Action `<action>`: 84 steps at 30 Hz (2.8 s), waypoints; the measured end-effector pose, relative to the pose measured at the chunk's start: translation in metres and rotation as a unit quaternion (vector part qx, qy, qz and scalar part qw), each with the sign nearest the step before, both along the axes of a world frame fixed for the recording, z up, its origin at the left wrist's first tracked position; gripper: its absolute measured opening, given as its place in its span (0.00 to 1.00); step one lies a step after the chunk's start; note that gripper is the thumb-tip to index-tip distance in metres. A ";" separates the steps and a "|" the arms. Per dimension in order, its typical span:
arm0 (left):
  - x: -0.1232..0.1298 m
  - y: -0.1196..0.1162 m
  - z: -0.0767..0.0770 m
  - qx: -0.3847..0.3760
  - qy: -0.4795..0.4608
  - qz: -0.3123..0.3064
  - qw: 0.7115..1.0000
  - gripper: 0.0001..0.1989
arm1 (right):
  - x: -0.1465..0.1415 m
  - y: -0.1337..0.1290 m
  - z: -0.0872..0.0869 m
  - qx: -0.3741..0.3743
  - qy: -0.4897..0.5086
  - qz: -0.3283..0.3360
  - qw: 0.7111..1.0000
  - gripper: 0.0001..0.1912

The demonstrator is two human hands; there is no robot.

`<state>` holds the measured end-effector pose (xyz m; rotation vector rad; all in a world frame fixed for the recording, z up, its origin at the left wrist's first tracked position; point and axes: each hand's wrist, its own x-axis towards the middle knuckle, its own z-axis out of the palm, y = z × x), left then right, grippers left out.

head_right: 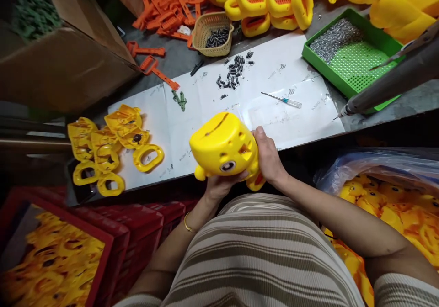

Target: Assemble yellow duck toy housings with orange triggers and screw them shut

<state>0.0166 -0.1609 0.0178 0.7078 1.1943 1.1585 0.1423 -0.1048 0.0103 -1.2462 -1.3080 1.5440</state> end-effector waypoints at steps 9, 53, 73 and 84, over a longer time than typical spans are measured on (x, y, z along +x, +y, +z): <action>-0.009 -0.004 -0.016 -0.045 -0.056 0.096 0.993 0.28 | -0.017 -0.007 0.015 0.063 0.031 -0.064 0.995 0.24; -0.010 0.025 0.075 0.059 0.238 -0.127 0.961 0.38 | 0.030 0.026 0.066 -0.058 0.076 0.081 0.992 0.31; -0.008 0.037 0.072 -0.016 0.187 -0.152 0.970 0.38 | 0.032 0.044 0.063 -0.129 0.094 0.145 0.977 0.31; -0.011 0.049 0.059 -0.032 0.048 -0.143 0.988 0.35 | 0.020 0.051 0.059 -0.120 0.071 0.103 0.985 0.28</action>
